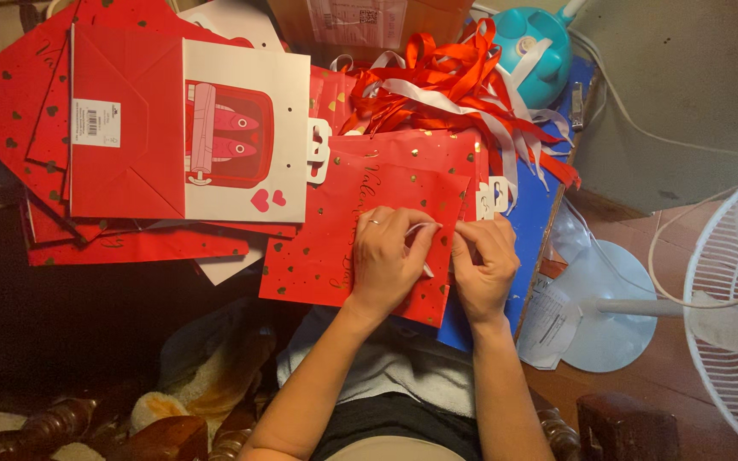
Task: The person threads red and white ribbons through plastic tabs on red Valentine's Day cards, then folds the cards closed. The person handles multiple cards one at a time, repeating the threading and folding steps.
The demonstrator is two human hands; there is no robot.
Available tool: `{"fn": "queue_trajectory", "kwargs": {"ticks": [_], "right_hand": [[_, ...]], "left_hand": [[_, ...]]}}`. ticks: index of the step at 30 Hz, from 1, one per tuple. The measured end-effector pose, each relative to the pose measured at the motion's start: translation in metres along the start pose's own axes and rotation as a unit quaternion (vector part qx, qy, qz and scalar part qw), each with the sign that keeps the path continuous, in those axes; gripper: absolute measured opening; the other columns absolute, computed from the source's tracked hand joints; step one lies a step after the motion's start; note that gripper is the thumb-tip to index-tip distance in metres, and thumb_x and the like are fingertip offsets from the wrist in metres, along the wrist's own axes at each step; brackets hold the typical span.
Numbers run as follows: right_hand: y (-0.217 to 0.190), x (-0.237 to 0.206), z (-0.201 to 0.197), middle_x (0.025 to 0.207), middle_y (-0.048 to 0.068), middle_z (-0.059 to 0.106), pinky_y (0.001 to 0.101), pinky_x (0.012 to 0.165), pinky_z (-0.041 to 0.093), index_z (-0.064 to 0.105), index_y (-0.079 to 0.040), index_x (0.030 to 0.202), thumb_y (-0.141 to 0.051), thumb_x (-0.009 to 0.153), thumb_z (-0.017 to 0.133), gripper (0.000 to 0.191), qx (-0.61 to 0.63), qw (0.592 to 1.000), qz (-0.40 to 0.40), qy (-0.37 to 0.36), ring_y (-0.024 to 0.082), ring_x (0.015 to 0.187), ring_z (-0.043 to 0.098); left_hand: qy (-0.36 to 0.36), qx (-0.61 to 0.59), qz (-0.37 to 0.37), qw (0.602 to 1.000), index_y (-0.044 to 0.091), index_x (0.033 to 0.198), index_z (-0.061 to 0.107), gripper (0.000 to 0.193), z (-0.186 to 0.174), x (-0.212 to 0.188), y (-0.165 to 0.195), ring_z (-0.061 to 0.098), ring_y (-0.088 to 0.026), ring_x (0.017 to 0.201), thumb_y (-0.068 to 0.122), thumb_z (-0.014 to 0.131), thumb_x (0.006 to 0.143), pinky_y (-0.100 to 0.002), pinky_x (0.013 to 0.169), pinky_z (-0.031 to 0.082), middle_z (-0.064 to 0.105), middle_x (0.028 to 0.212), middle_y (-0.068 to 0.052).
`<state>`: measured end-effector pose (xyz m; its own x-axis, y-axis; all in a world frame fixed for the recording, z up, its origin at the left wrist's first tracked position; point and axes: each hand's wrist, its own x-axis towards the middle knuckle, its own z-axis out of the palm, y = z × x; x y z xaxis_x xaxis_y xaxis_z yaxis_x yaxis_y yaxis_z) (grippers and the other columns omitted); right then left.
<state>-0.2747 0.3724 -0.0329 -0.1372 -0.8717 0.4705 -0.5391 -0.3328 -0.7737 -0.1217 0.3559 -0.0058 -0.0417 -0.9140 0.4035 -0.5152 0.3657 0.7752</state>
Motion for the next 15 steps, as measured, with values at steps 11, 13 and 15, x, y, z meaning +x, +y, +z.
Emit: {"fn": "queue_trajectory", "kwargs": {"ticks": [11,13,15], "right_hand": [[-0.004,0.001,0.000,0.088,0.007,0.066,0.0399,0.108,0.044,0.070,-0.002,0.097,-0.002,0.091,0.074,0.007,0.002,1.000,-0.011,0.004,0.024,0.090,0.060],[-0.004,0.001,0.000,0.088,0.007,0.066,0.0399,0.108,0.044,0.070,-0.002,0.097,-0.002,0.091,0.074,0.007,0.002,1.000,-0.011,0.003,0.024,0.089,0.060],[-0.005,0.002,0.000,0.088,0.007,0.066,0.0398,0.108,0.044,0.070,-0.002,0.097,-0.002,0.091,0.074,0.007,-0.001,1.000,-0.010,0.001,0.024,0.089,0.059]], "left_hand": [[0.008,-0.013,0.002,1.000,0.010,0.120,0.066,0.032,-0.004,0.005,0.007,0.066,-0.022,0.096,0.023,0.072,0.092,-0.038,0.097,0.043,0.072,0.101,-0.001],[-0.005,0.021,0.023,1.000,0.015,0.113,0.072,0.026,-0.005,0.006,0.009,0.065,-0.022,0.096,0.023,0.075,0.088,-0.038,0.096,0.042,0.071,0.100,-0.002],[-0.007,0.022,0.011,1.000,0.016,0.103,0.073,0.015,-0.003,0.005,0.008,0.064,-0.022,0.095,0.021,0.075,0.089,-0.038,0.095,0.043,0.071,0.098,-0.001]]}}
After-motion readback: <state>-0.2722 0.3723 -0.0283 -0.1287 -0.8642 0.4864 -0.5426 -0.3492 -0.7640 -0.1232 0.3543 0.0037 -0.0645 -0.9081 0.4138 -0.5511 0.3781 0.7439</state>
